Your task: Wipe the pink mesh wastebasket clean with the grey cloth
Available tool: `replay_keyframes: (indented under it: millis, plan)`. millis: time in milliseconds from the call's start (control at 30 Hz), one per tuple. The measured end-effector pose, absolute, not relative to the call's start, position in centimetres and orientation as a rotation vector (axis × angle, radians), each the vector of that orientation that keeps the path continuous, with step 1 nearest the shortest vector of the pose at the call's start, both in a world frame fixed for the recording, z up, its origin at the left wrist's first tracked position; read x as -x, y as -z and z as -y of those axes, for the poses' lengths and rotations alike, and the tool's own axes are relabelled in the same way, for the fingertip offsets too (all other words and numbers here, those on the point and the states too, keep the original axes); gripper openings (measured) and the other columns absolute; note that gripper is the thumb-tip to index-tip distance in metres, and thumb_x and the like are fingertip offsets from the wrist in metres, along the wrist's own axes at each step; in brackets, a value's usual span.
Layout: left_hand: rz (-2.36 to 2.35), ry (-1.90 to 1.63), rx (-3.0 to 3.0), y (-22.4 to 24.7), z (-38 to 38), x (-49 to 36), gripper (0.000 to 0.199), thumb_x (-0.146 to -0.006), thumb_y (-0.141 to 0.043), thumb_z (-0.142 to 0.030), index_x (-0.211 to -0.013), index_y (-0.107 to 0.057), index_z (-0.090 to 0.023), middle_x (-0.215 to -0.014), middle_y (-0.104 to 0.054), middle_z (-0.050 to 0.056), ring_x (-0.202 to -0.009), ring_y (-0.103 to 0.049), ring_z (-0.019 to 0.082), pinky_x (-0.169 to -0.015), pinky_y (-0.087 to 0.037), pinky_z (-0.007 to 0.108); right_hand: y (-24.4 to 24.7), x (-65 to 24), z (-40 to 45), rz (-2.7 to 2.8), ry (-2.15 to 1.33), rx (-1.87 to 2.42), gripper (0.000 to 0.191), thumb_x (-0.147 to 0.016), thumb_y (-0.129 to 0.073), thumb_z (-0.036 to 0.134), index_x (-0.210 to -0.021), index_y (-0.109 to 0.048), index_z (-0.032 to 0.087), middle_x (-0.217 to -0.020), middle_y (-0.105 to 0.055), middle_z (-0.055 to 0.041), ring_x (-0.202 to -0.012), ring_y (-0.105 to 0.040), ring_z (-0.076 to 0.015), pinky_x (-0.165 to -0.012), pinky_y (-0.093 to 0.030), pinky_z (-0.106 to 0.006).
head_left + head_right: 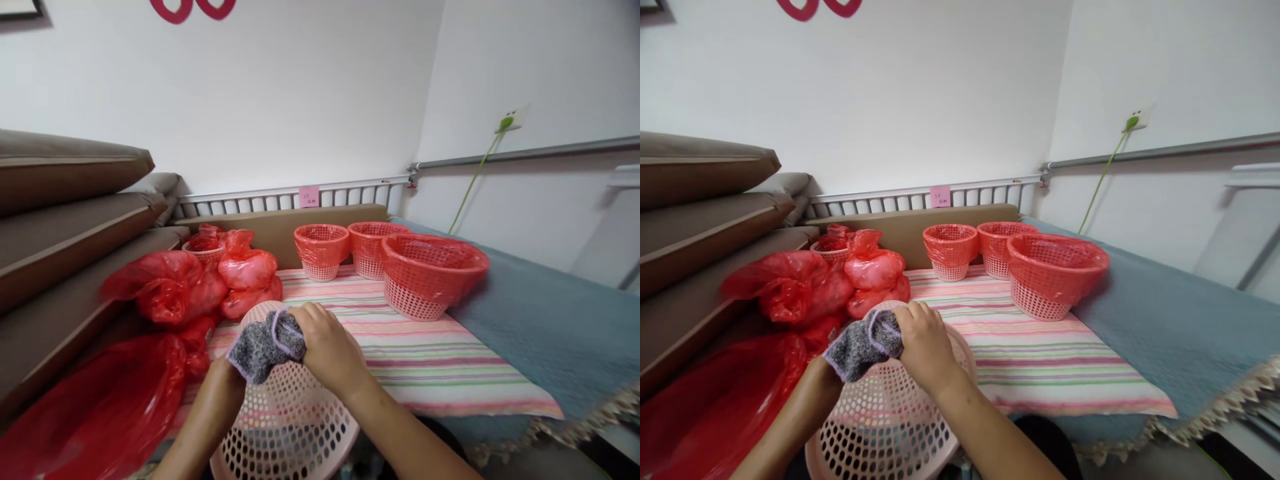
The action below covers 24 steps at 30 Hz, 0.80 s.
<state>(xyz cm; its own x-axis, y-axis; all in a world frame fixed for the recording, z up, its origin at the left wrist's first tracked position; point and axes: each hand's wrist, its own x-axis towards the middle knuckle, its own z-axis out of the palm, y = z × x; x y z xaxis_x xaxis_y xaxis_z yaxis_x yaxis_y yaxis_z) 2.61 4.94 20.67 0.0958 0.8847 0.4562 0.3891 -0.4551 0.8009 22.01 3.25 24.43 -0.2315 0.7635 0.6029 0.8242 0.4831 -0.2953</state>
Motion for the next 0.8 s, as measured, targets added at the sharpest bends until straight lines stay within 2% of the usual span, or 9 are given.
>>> replay_keyframes:
  millis: [100,167,267,333,467,600,700,800]
  plan:
    - [-1.300,-1.315,-1.837,-19.1,-4.7,-1.0,0.036,-0.070,-0.056,-0.021,-0.104,-0.068,-0.018,-0.108,-0.070,0.007,-0.106,-0.061,0.027,-0.098,-0.042,0.040,-21.2,-24.7,-5.4,1.827,0.014,1.325,0.035,-0.071,-0.045,0.003,-0.100,-0.055,0.020,-0.097,-0.059,-0.0060,-0.093,-0.053,-0.0193,-0.080,-0.041,-0.030]
    - [-1.408,-1.361,-1.709,-17.7,-4.5,0.3,0.042,-0.070,-0.056,-0.024,-0.111,-0.063,-0.015,-0.110,-0.069,0.009,-0.107,-0.060,0.027,-0.100,-0.039,0.042,-17.9,-26.7,-7.1,1.604,-0.151,1.404,0.032,-0.071,-0.046,0.005,-0.098,-0.054,0.020,-0.095,-0.062,-0.0061,-0.090,-0.056,-0.0193,-0.078,-0.043,-0.030]
    - [-1.483,-1.408,-1.571,-15.6,-3.9,1.5,0.046,-0.070,-0.058,-0.029,-0.113,-0.060,-0.013,-0.108,-0.069,0.011,-0.104,-0.062,0.027,-0.099,-0.040,0.044,-13.2,-28.6,-8.6,1.360,-0.421,1.491,0.025,-0.068,-0.052,0.013,-0.093,-0.054,0.018,-0.089,-0.065,-0.0068,-0.084,-0.061,-0.0213,-0.075,-0.046,-0.032]
    - [-1.507,-1.437,-1.539,-15.0,-3.3,1.8,0.046,-0.070,-0.059,-0.032,-0.112,-0.060,-0.012,-0.107,-0.069,0.011,-0.103,-0.062,0.028,-0.097,-0.042,0.043,-12.1,-28.8,-8.5,1.300,-0.441,1.500,0.024,-0.068,-0.053,0.016,-0.092,-0.055,0.017,-0.086,-0.066,-0.0076,-0.082,-0.062,-0.0223,-0.073,-0.046,-0.032]
    - [-1.504,-1.375,-1.651,-17.3,-2.7,1.8,0.044,-0.069,-0.060,-0.031,-0.109,-0.063,-0.013,-0.106,-0.070,0.011,-0.102,-0.063,0.029,-0.095,-0.044,0.042,-16.6,-27.5,-6.5,1.461,-0.183,1.380,0.030,-0.067,-0.048,0.011,-0.095,-0.056,0.018,-0.090,-0.064,-0.0060,-0.084,-0.059,-0.0205,-0.075,-0.044,-0.031]
    - [-1.274,-1.136,-1.945,-21.4,-3.3,-0.5,0.038,-0.070,-0.057,-0.017,-0.107,-0.065,-0.018,-0.108,-0.070,0.007,-0.100,-0.063,0.025,-0.096,-0.044,0.040,-23.1,-24.8,-3.8,1.884,0.037,1.227,0.029,-0.070,-0.047,0.006,-0.094,-0.057,0.020,-0.091,-0.060,-0.0048,-0.087,-0.053,-0.0187,-0.076,-0.040,-0.028]
    - [-1.130,-1.112,-2.102,-22.6,-3.8,-2.9,0.036,-0.072,-0.050,-0.011,-0.101,-0.069,-0.020,-0.106,-0.071,0.006,-0.100,-0.063,0.024,-0.092,-0.046,0.039,-24.3,-23.2,-2.7,2.026,0.120,1.216,0.026,-0.072,-0.048,0.006,-0.093,-0.057,0.018,-0.088,-0.058,-0.0054,-0.084,-0.051,-0.0192,-0.076,-0.040,-0.029]
    - [-1.072,-1.125,-2.137,-22.3,-3.9,-3.7,0.037,-0.074,-0.045,-0.008,-0.100,-0.069,-0.020,-0.106,-0.071,0.005,-0.101,-0.063,0.023,-0.091,-0.047,0.036,-23.2,-23.5,-3.0,1.980,0.126,1.217,0.031,-0.074,-0.047,0.005,-0.100,-0.056,0.018,-0.093,-0.058,-0.0067,-0.089,-0.051,-0.0199,-0.080,-0.040,-0.031]
